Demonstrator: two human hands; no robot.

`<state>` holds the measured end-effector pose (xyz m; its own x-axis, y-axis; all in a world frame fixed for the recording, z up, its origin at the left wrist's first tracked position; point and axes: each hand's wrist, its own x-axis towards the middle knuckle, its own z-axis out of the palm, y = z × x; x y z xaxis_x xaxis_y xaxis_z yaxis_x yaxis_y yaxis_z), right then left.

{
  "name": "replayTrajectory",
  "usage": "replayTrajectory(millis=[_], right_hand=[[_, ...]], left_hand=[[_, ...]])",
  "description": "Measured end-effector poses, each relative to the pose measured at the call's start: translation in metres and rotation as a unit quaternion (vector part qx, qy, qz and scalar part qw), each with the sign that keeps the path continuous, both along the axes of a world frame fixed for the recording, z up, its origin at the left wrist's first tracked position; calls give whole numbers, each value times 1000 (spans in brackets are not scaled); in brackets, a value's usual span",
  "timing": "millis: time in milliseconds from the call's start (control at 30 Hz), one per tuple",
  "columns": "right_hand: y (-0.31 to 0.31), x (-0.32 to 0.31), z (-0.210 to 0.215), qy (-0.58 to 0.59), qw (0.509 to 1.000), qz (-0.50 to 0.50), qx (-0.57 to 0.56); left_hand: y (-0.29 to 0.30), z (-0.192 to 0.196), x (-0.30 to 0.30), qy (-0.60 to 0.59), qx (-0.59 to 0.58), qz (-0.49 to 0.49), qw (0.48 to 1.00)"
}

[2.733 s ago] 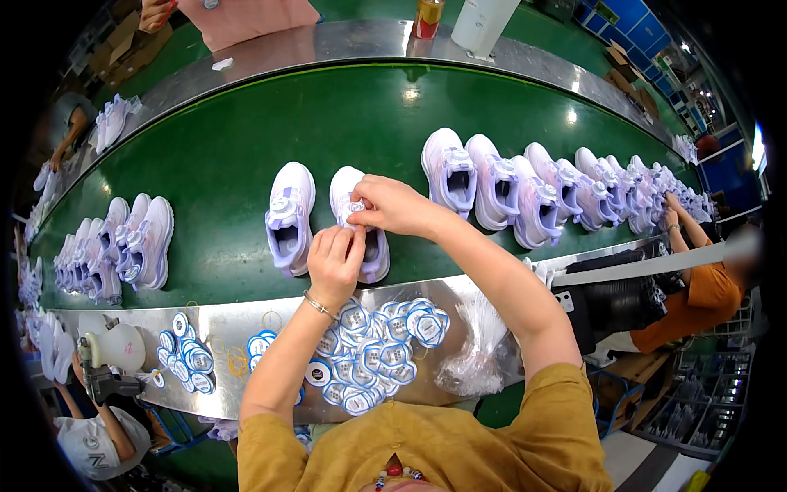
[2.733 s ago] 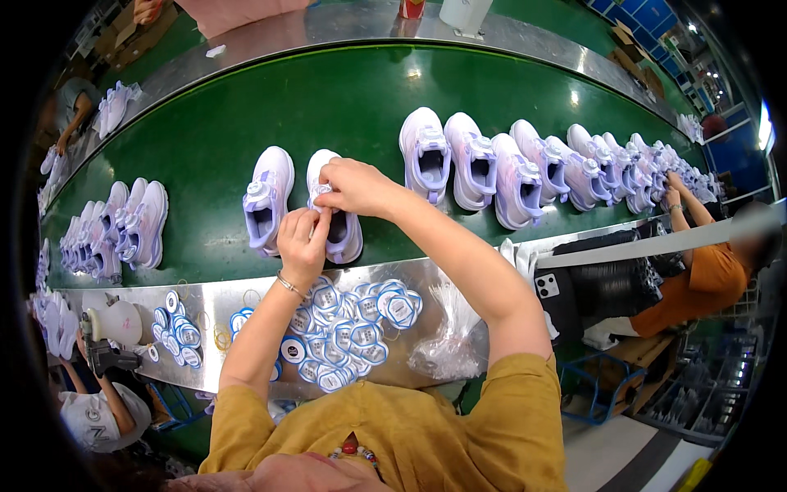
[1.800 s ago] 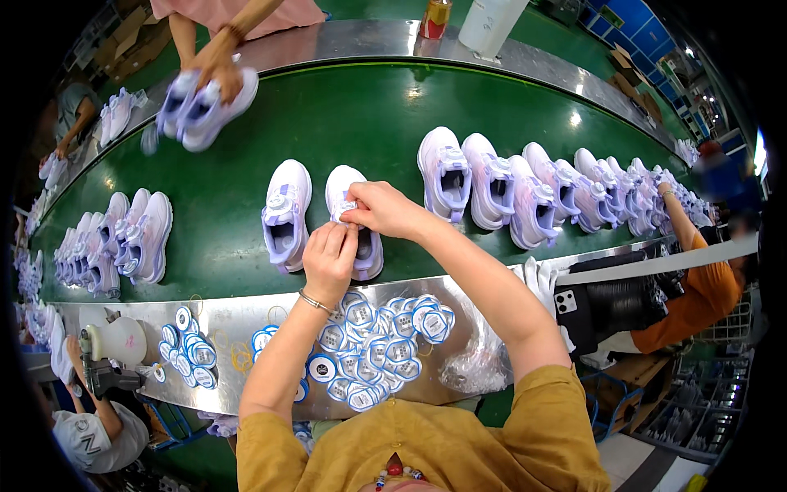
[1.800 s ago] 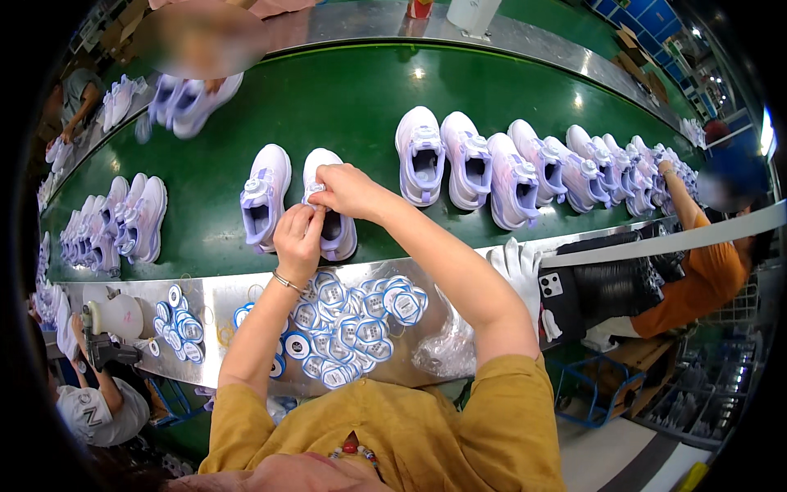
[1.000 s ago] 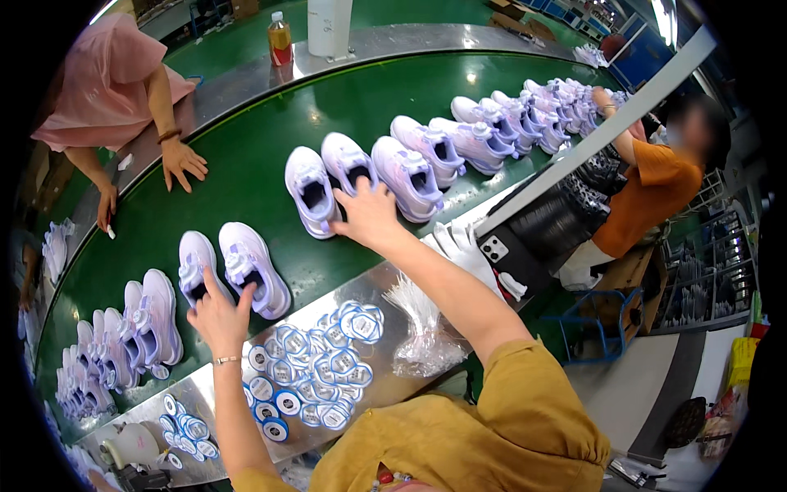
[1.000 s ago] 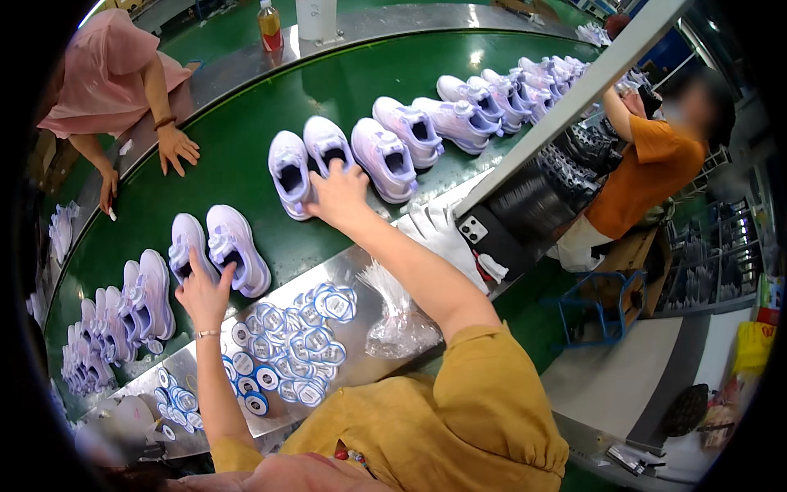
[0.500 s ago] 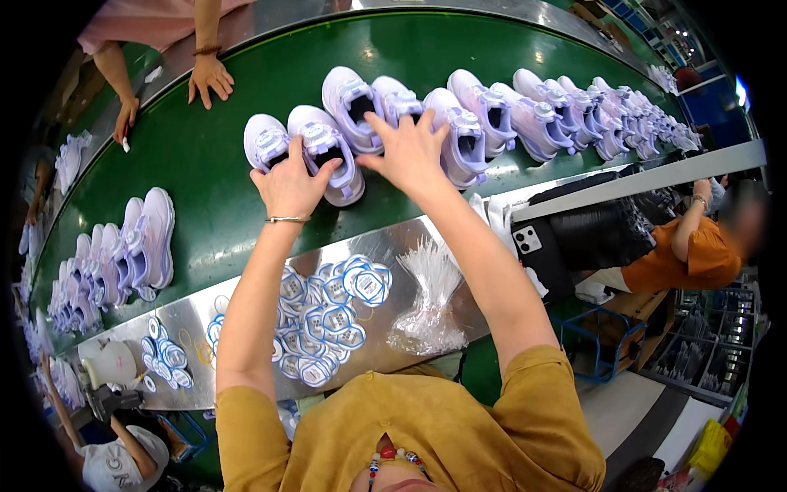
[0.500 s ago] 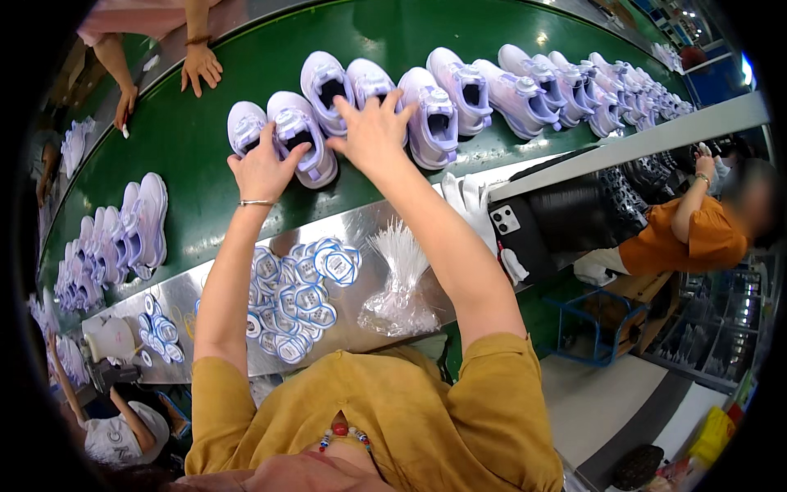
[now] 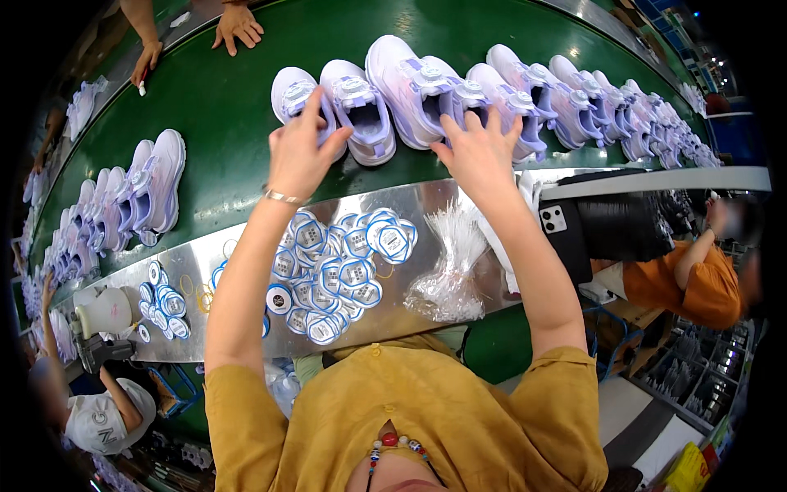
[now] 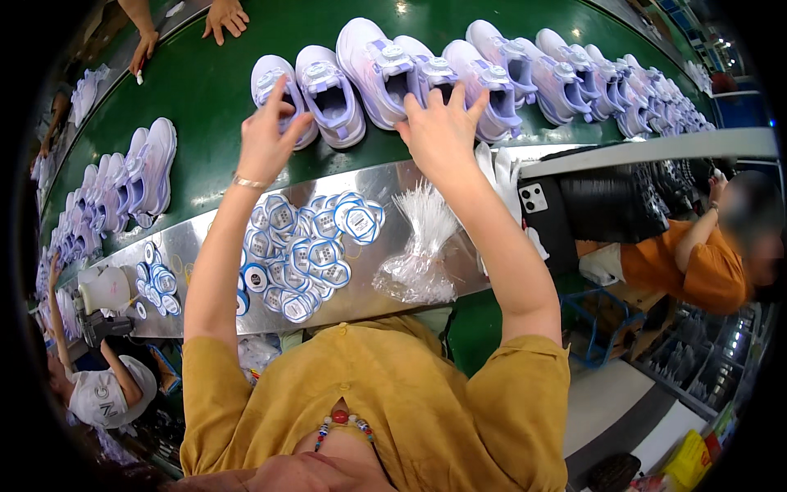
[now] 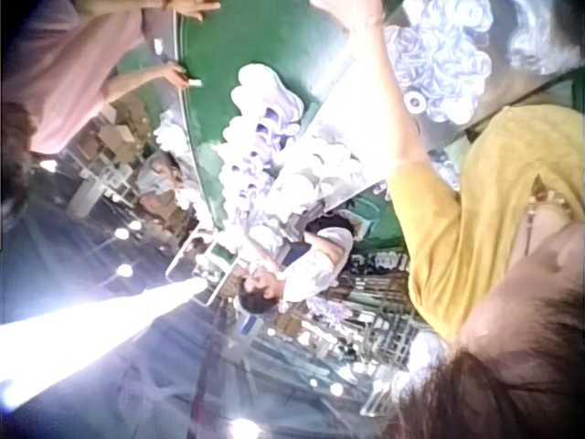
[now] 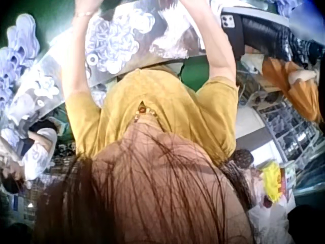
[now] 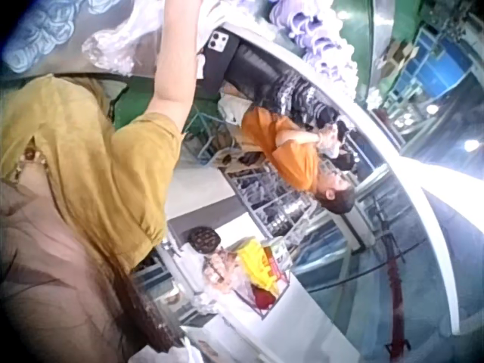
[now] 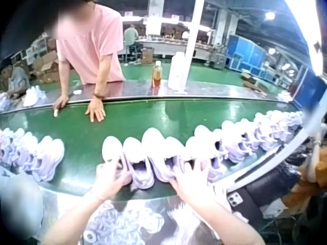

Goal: The person attaches small circular tags to the tongue of light purple sneakers on a moving conveyor belt. They pick up tags from a pile, place them on each shoe, and move the shoes along the line.

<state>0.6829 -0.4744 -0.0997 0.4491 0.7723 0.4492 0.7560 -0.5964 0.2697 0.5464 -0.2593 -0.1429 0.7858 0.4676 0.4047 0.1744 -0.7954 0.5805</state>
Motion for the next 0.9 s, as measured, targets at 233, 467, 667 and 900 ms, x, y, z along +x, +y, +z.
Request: replayTrajectory(millis=[233,467,667,900], right_hand=[[-68,-55,-19,284,956,44,-51],[-71,-61,-42,374,908,74,174],[-62,-89,-32,233,933,128,244],[-2,-116,7,197,951,198,133]], left_hand=[[-86,14,-89,-80,44,-96,991],[-207,-7,-80,-53,16,-251,966],[-231,-30,-78,46,34,-295,954],[-165,5,-159,-192,24,-61,979]])
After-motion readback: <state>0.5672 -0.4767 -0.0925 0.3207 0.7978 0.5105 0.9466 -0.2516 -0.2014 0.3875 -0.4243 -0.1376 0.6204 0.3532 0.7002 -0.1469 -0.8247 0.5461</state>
